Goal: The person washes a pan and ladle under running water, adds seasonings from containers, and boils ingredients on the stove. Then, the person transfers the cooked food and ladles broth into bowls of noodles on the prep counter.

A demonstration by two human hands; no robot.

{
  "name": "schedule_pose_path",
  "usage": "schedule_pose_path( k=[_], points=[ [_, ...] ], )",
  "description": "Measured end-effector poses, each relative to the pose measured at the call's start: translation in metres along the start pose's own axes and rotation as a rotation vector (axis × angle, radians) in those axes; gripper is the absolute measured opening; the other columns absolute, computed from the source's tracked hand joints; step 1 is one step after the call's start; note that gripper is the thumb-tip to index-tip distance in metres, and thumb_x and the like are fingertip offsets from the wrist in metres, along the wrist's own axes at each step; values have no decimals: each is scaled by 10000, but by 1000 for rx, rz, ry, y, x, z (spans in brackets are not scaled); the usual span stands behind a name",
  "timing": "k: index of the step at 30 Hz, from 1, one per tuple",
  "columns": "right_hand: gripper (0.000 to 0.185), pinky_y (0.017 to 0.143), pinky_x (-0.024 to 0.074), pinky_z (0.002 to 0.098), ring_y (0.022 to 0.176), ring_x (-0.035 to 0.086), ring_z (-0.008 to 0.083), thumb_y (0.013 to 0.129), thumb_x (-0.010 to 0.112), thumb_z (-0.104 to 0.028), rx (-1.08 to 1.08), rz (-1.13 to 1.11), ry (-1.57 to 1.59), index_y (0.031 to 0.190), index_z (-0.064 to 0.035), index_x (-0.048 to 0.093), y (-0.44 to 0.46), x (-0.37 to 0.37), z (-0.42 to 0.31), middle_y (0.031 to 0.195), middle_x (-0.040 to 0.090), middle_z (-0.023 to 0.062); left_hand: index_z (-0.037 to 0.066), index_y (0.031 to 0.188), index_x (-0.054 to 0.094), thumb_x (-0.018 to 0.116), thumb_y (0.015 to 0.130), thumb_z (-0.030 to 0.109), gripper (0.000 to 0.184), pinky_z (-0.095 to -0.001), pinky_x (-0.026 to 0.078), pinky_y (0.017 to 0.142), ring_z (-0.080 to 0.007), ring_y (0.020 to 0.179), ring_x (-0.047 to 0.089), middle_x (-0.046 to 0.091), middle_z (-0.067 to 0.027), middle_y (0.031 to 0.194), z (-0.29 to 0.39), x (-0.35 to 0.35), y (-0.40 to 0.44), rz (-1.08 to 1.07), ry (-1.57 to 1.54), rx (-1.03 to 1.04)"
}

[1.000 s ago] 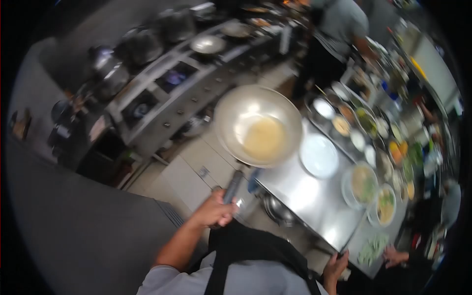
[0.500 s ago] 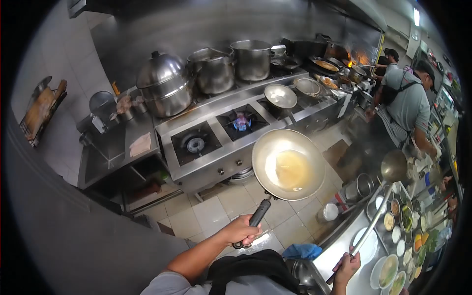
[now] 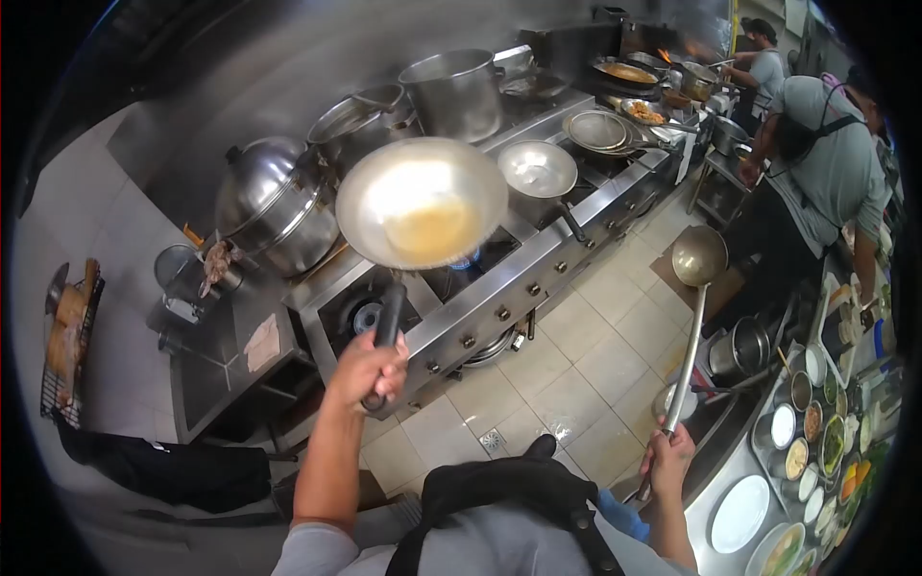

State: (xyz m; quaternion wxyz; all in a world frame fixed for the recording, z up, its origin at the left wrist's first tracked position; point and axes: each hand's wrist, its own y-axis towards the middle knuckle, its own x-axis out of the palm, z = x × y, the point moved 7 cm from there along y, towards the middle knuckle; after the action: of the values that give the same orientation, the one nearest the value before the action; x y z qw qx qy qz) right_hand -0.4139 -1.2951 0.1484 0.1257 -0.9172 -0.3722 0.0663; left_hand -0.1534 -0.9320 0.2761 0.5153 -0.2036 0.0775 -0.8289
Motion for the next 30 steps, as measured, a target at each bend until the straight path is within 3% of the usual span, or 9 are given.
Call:
schedule_pose_path(
  k=[4,7,10,18,21,22,25,30],
  points=[
    [306,348,353,243,360,459,122,851,528,-111,-15,-86,-8,1098,68,512,38,24,-21,549,490,41,80,885,491,552,892,103,66,-255,348,354,-43,362,396,431,54,560,64,-10,74,32,-34,92],
    [291,342,341,243,354,451,122,849,540,-102,-27,-108,7,1088,63,513,61,34,-36,532,482,40,112,732,486,522,881,106,153,-260,341,380,-41,387,402,425,69,541,121,-11,138,-49,-41,120],
    [290,335,346,252,344,442,121,841,548,-67,11,-107,43,1093,71,506,77,38,-44,537,491,45,167,619,429,516,888,136,284,-252,336,413,-33,398,399,408,89,516,176,-8,203,15,-19,89],
    [295,346,375,248,364,464,107,852,539,-44,-12,1,-10,1117,79,492,130,29,-73,547,494,34,196,632,438,502,872,132,257,-218,300,392,-3,390,401,415,113,480,302,12,389,62,-35,144],
    [278,334,364,240,354,436,102,845,552,-77,-49,121,5,1081,65,511,159,26,-74,543,483,26,185,610,429,499,862,130,267,-231,279,391,-42,382,348,389,95,462,331,9,455,104,34,203],
    [188,394,384,247,414,471,111,920,537,-130,-63,187,-308,1036,15,569,164,27,-91,585,512,30,175,621,443,495,858,131,246,-237,278,391,-45,383,351,393,93,463,338,7,474,163,89,216],
    [175,402,377,248,437,495,100,897,540,-94,9,223,-177,1027,13,588,184,49,-136,575,524,25,153,628,462,493,828,107,207,-265,303,407,-67,387,380,413,67,472,360,1,524,279,211,239],
    [218,421,312,246,450,413,79,878,522,-25,1,305,-177,1072,12,613,232,68,-161,598,486,-4,110,615,507,509,731,44,133,-300,323,427,-133,387,416,446,-4,490,384,-14,600,407,415,261]
  ],
)
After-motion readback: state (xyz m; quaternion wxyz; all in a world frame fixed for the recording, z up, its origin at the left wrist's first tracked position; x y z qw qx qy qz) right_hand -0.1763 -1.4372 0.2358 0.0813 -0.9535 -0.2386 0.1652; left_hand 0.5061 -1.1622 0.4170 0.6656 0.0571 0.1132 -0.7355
